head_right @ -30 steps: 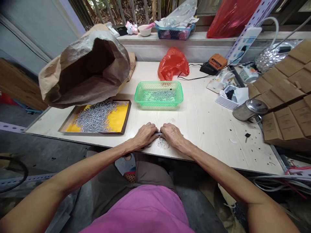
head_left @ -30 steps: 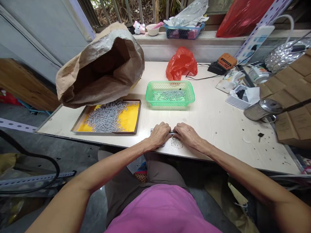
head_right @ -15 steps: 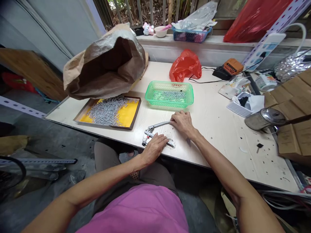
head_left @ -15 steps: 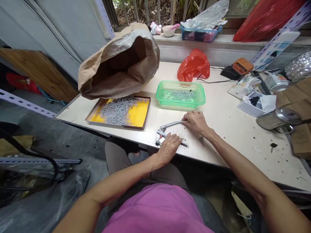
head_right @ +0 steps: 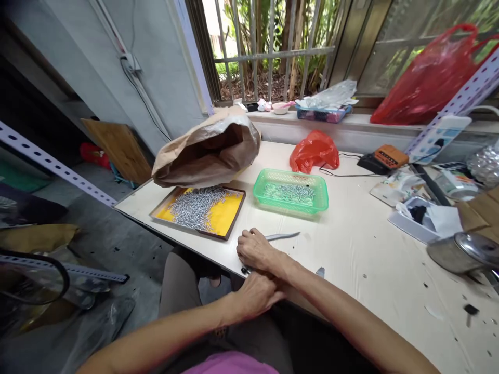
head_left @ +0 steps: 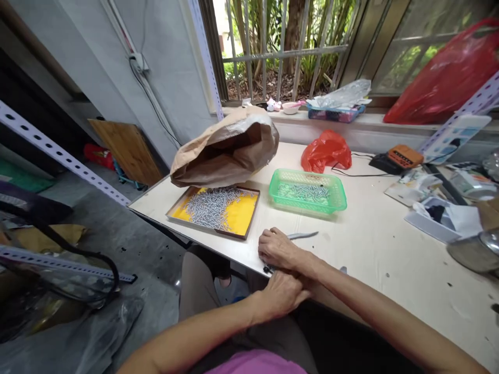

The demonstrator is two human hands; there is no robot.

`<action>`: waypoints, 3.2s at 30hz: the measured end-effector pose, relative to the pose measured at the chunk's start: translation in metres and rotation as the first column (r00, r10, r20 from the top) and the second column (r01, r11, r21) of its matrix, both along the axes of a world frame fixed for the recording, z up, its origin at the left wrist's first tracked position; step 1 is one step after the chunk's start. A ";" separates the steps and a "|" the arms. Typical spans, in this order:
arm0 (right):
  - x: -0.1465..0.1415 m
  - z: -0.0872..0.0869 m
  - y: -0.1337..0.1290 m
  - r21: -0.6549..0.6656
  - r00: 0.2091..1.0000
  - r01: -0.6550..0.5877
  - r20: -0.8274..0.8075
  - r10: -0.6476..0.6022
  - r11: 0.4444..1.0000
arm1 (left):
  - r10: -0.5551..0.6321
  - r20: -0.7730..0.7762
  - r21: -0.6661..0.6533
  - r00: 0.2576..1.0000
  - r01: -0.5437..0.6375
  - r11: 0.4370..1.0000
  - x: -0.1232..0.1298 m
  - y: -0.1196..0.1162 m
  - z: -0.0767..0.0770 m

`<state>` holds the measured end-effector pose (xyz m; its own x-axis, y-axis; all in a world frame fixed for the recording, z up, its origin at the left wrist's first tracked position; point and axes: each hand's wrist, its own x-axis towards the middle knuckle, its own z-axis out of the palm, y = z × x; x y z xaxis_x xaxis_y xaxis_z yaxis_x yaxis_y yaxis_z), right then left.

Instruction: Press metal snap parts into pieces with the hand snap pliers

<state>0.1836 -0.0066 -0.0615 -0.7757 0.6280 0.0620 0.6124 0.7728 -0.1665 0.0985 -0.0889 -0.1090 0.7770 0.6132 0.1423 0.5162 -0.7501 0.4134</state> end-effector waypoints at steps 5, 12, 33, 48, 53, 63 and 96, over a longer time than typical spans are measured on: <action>0.043 0.038 0.025 0.109 0.835 0.378 -0.468 -0.288 0.919 | -0.111 0.115 0.165 0.987 0.092 0.982 -0.018 0.023 0.027; 0.152 0.062 0.078 0.204 0.645 0.730 -0.519 -0.561 0.652 | 0.640 0.115 0.064 0.760 -0.649 0.758 -0.072 0.161 0.065; 0.121 0.005 -0.044 -0.254 0.765 0.460 -0.372 -0.525 0.851 | 0.657 -0.409 0.049 0.633 -0.704 0.709 -0.088 0.236 0.064; 0.089 0.000 -0.082 -0.302 0.865 0.440 -0.111 -0.489 0.846 | 0.529 -0.025 -0.245 0.849 -0.518 0.820 -0.086 0.173 0.072; 0.088 -0.012 -0.086 -0.242 0.856 0.487 -0.057 -0.513 0.839 | 0.531 -0.069 -0.842 0.845 -0.335 0.424 -0.070 0.109 0.070; 0.082 -0.006 -0.086 -0.221 0.836 0.542 0.041 -0.547 0.811 | 0.466 -0.200 -0.906 0.862 -0.344 0.246 -0.057 0.092 0.054; 0.119 -0.005 -0.044 -0.049 0.874 0.483 0.087 -0.478 0.874 | 0.343 -0.334 -0.877 0.878 -0.423 0.229 -0.049 0.088 0.060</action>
